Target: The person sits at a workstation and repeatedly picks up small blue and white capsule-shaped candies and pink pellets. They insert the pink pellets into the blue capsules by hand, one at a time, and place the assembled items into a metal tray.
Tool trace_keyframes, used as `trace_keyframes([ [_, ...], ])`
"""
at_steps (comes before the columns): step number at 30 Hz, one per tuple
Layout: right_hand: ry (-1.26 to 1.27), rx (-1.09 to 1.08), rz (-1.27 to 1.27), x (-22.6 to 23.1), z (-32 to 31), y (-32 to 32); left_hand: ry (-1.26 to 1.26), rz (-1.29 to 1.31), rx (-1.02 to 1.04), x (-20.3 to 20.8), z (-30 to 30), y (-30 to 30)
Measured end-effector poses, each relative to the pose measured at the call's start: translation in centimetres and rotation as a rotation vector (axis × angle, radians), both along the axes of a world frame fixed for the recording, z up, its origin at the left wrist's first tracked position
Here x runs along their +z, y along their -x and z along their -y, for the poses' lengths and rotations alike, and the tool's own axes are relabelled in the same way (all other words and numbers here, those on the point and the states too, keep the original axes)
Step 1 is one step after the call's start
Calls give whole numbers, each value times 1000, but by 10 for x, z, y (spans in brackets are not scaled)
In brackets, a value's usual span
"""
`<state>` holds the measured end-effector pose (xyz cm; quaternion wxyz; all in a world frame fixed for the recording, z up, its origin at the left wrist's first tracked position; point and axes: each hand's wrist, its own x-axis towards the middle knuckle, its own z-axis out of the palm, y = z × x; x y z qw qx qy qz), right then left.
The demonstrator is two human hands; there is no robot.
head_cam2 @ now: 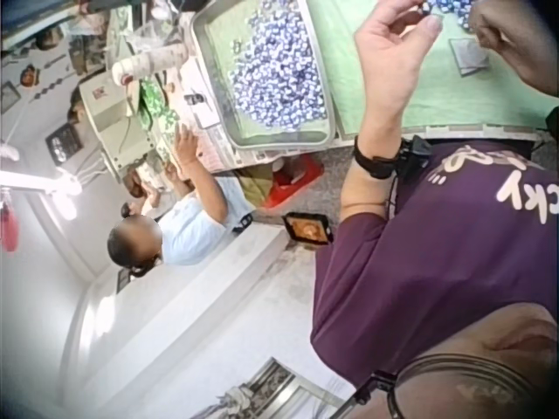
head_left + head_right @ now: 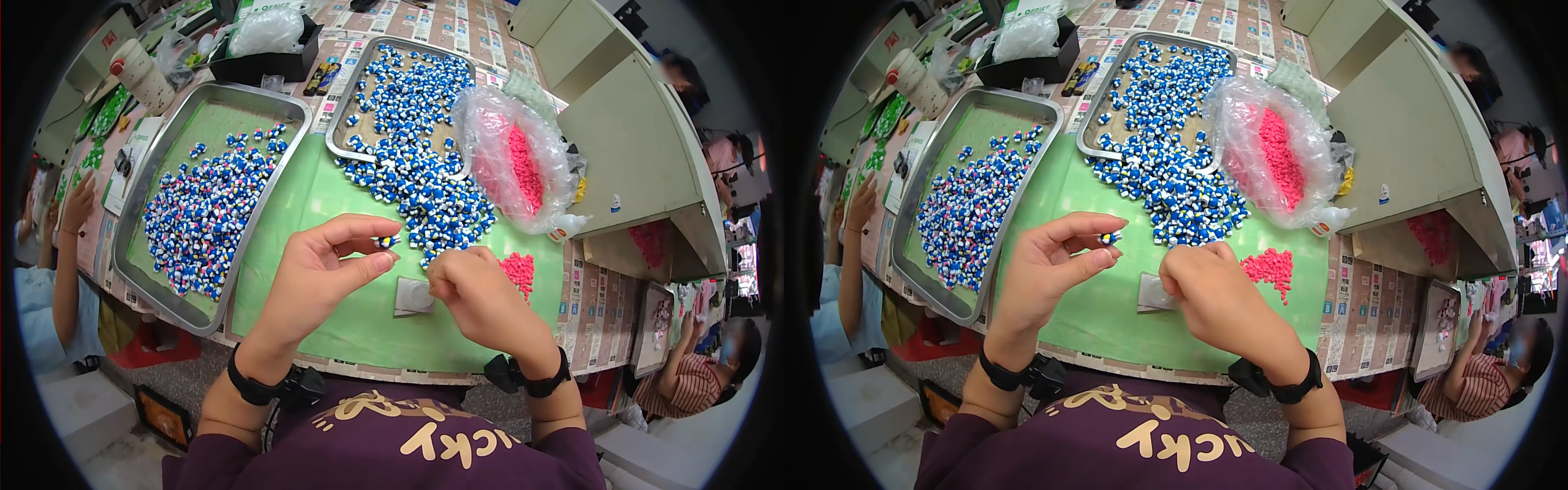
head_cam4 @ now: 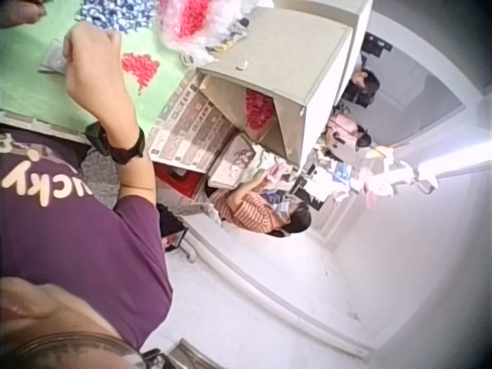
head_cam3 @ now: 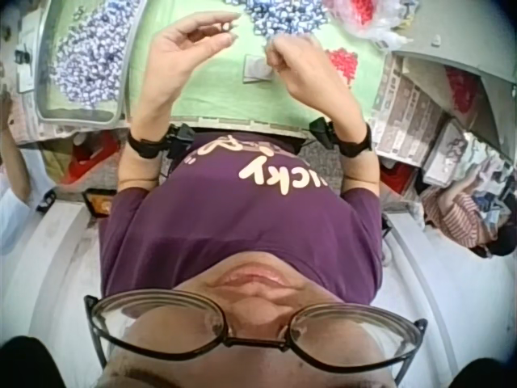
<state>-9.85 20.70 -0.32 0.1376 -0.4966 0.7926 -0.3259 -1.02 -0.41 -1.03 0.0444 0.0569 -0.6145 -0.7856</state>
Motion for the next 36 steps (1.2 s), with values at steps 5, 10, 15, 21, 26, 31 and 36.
trace_keyframes([
  [5,242,-105,194,15,-3,-1,-134,47,-23,5,-8,4],
  [10,556,-168,370,29,7,-9,-304,13,-41,8,-24,11],
  [15,663,-200,287,30,12,-9,-336,-12,-52,12,-30,13],
  [21,650,-269,175,20,16,-10,-281,-78,-19,9,-33,12],
  [26,605,-300,60,19,16,-15,-19,-262,97,8,-41,9],
  [31,635,-309,274,20,13,-13,120,-318,118,13,-38,7],
  [36,549,-365,119,20,-18,18,398,-306,290,5,8,-6],
])
